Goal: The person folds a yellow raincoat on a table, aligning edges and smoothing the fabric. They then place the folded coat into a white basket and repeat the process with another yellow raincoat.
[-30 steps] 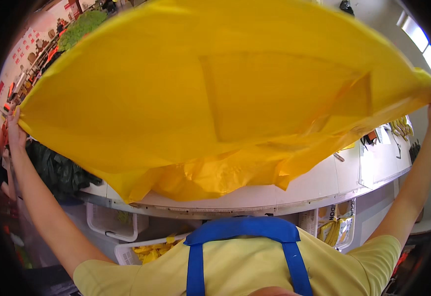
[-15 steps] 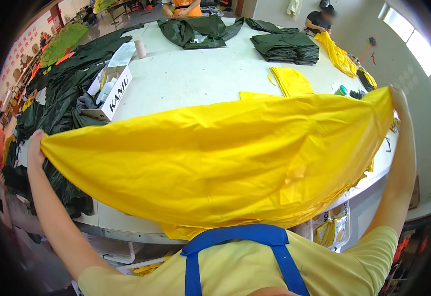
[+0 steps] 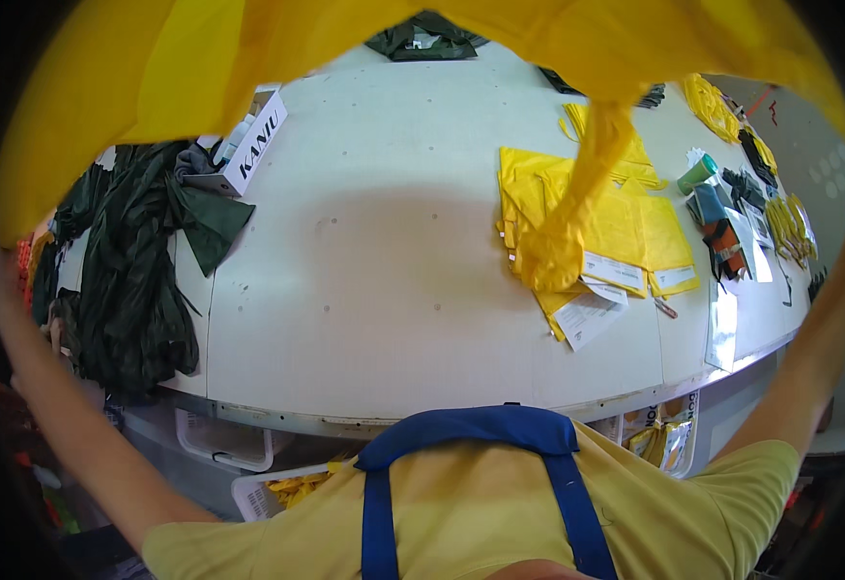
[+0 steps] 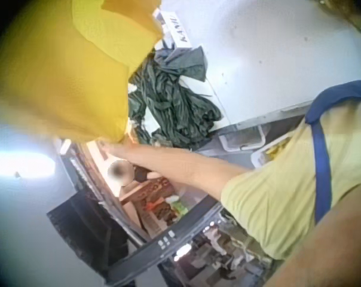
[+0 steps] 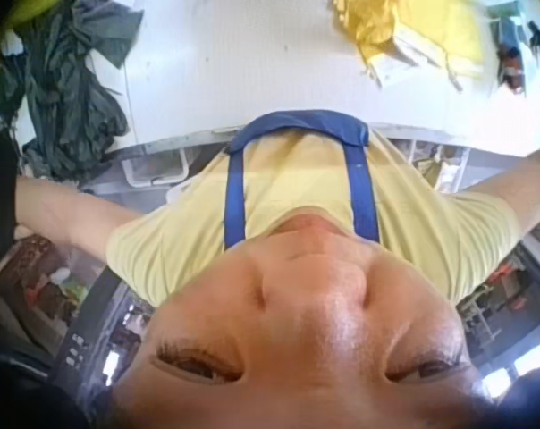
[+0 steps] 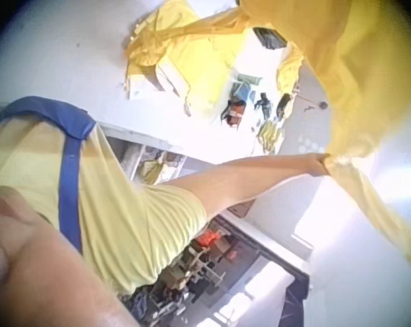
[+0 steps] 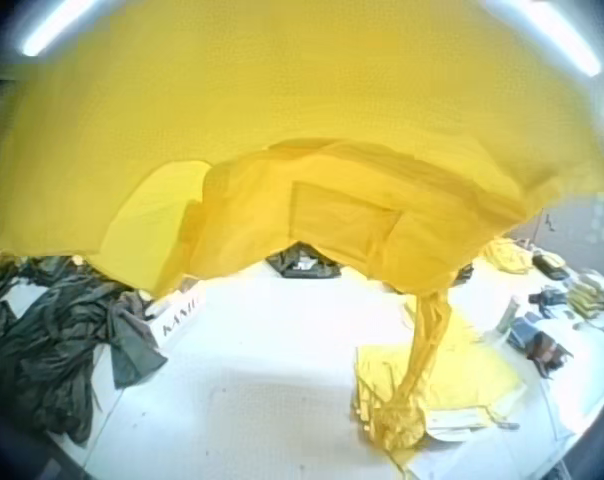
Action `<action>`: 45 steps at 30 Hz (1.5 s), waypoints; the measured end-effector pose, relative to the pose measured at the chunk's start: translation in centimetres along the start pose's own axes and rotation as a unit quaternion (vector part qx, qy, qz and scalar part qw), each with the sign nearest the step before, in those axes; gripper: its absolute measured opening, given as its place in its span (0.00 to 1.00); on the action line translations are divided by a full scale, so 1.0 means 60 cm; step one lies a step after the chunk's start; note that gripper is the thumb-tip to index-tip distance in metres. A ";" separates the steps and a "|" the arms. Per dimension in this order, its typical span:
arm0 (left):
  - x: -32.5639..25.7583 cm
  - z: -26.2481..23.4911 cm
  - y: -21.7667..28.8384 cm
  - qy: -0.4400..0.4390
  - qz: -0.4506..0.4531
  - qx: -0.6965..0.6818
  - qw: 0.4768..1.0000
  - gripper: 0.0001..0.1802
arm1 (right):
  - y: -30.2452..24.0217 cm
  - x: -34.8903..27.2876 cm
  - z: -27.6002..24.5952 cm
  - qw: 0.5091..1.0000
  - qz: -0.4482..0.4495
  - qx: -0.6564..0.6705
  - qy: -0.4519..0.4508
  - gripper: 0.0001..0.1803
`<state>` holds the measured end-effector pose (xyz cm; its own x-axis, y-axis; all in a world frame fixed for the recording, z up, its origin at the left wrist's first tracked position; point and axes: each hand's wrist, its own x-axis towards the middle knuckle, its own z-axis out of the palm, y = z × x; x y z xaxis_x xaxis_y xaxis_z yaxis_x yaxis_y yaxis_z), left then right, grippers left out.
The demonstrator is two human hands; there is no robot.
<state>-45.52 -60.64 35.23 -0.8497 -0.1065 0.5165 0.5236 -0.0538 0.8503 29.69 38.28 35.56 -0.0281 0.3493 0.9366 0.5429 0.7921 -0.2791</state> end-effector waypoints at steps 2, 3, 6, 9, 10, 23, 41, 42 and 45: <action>-0.060 -0.021 -0.088 -0.047 -0.092 0.036 0.994 0.20 | 0.079 -0.019 -0.053 0.992 -0.102 -0.067 -0.018 0.19; -0.079 -0.042 -0.143 -0.116 -0.191 -0.005 0.975 0.17 | 0.116 -0.045 -0.070 0.983 -0.156 -0.095 -0.027 0.19; -0.218 -0.027 -0.239 -0.110 -0.233 0.113 0.960 0.11 | 0.051 -0.292 -0.006 0.915 0.114 0.372 -0.108 0.18; -0.306 -0.056 -0.380 -0.116 -0.305 0.221 0.919 0.09 | -0.009 -0.487 0.001 0.855 0.299 0.407 -0.113 0.19; -0.326 -0.085 -0.421 -0.122 -0.295 0.301 0.899 0.09 | -0.022 -0.552 0.004 0.844 0.360 0.381 -0.112 0.19; -0.662 0.077 -0.556 -0.241 0.156 0.544 0.789 0.29 | -0.189 -1.043 -0.141 0.824 0.536 0.042 -0.177 0.21; -1.257 0.569 -0.299 -0.751 0.076 0.179 0.632 0.22 | -0.277 -0.810 0.072 0.845 0.099 0.003 -0.526 0.32; -1.258 0.571 -0.296 -0.753 0.071 0.173 0.631 0.24 | -0.270 -0.808 0.129 0.818 0.046 -0.033 -0.573 0.34; -1.245 0.583 -0.271 -0.774 0.049 0.191 0.602 0.26 | -0.210 -0.785 0.223 0.746 -0.023 -0.136 -0.651 0.35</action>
<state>7.25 -17.06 -13.61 -0.0121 0.9779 -0.2089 0.7750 0.1412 0.6160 12.96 18.52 -7.87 -0.7480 0.6553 -0.1051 0.6612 0.7495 -0.0330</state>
